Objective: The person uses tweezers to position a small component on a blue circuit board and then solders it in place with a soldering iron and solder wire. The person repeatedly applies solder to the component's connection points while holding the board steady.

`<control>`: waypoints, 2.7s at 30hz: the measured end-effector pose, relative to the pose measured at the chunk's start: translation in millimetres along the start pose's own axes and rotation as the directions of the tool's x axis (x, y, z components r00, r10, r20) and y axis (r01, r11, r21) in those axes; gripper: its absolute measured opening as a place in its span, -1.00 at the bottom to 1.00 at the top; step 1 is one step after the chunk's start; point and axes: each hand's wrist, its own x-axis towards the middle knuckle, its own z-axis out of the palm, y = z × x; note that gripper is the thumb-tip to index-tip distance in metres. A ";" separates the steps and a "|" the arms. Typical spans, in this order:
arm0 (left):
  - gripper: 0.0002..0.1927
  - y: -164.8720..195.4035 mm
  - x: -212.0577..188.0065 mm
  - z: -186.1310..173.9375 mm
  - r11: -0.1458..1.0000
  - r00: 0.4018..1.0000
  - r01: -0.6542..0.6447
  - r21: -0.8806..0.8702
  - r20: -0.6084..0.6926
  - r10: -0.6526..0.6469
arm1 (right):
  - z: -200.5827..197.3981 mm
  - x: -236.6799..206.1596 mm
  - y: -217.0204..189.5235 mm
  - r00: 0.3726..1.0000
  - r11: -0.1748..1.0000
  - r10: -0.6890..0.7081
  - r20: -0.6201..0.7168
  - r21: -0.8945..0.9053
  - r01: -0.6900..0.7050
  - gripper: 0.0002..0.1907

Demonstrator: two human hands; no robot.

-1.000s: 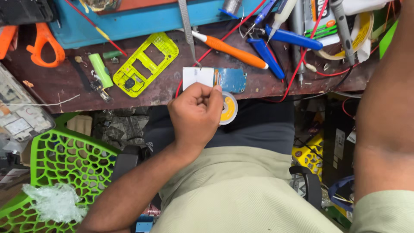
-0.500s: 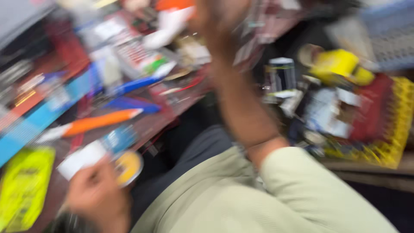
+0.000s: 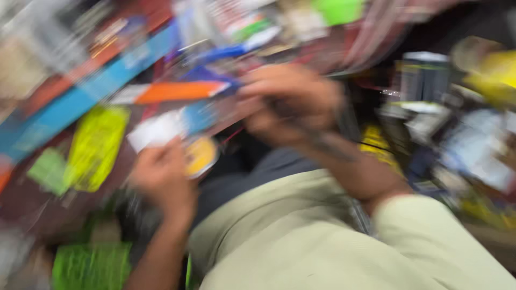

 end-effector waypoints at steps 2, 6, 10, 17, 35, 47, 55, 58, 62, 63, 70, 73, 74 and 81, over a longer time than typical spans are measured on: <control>-0.82 -7.2 -1.9 7.4 0.974 0.999 0.028 -0.223 -0.020 -0.034 | 14.8 -7.4 -3.1 0.983 0.982 0.181 0.040 0.049 -0.183 -0.81; -0.85 -8.6 -1.1 21.2 0.876 0.985 0.154 -0.456 0.003 -0.172 | 38.5 -16.7 -4.4 0.920 0.909 0.351 0.172 0.174 -0.379 -0.81; -0.82 -1.8 4.8 13.6 0.789 0.973 0.220 -0.573 0.068 -0.222 | 49.7 -21.6 5.4 0.911 0.964 0.264 0.317 -0.049 -0.263 -0.77; -0.87 10.5 16.3 9.3 0.764 0.962 0.267 -0.587 0.112 -0.250 | 58.0 -19.8 23.2 0.908 0.987 0.162 0.387 -0.044 -0.157 -0.77; -0.83 16.3 25.4 8.1 0.778 0.945 0.323 -0.539 0.135 -0.299 | 71.8 -13.6 34.1 0.902 0.999 0.024 0.432 0.022 -0.037 -0.82; -0.82 19.5 26.5 7.3 0.769 0.939 0.339 -0.541 0.151 -0.308 | 68.8 -9.8 28.3 0.894 0.998 0.060 0.445 0.002 -0.068 -0.83; -0.83 22.9 27.7 4.9 0.752 0.927 0.373 -0.544 0.178 -0.331 | 69.8 -9.0 28.0 0.887 0.998 0.050 0.459 0.006 -0.059 -0.82; -0.83 23.0 28.1 4.1 0.748 0.931 0.364 -0.556 0.181 -0.319 | 70.1 -9.9 28.3 0.893 0.998 0.047 0.448 0.009 -0.057 -0.82; -0.84 22.3 28.4 2.7 0.759 0.934 0.357 -0.544 0.190 -0.302 | 70.1 -11.4 28.6 0.898 0.999 0.037 0.438 0.001 -0.041 -0.82; -0.84 22.4 28.2 2.8 0.758 0.932 0.362 -0.543 0.191 -0.308 | 70.0 -11.7 28.4 0.897 0.999 0.039 0.441 -0.006 -0.040 -0.82; -0.83 22.9 27.9 3.8 0.766 0.935 0.352 -0.538 0.166 -0.313 | 73.5 -9.7 28.3 0.900 1.000 -0.005 0.435 -0.008 0.009 -0.82; -0.83 23.3 28.1 2.9 0.743 0.924 0.381 -0.550 0.189 -0.333 | 74.7 -7.1 26.6 0.891 0.999 -0.034 0.452 -0.021 0.049 -0.81; -0.83 23.5 28.5 2.7 0.738 0.922 0.384 -0.555 0.191 -0.337 | 75.1 -6.2 25.7 0.888 0.997 -0.047 0.458 -0.028 0.067 -0.81; -0.82 25.0 29.7 1.5 0.729 0.916 0.397 -0.557 0.194 -0.351 | 75.9 -2.0 21.5 0.870 0.991 -0.066 0.489 -0.068 0.114 -0.80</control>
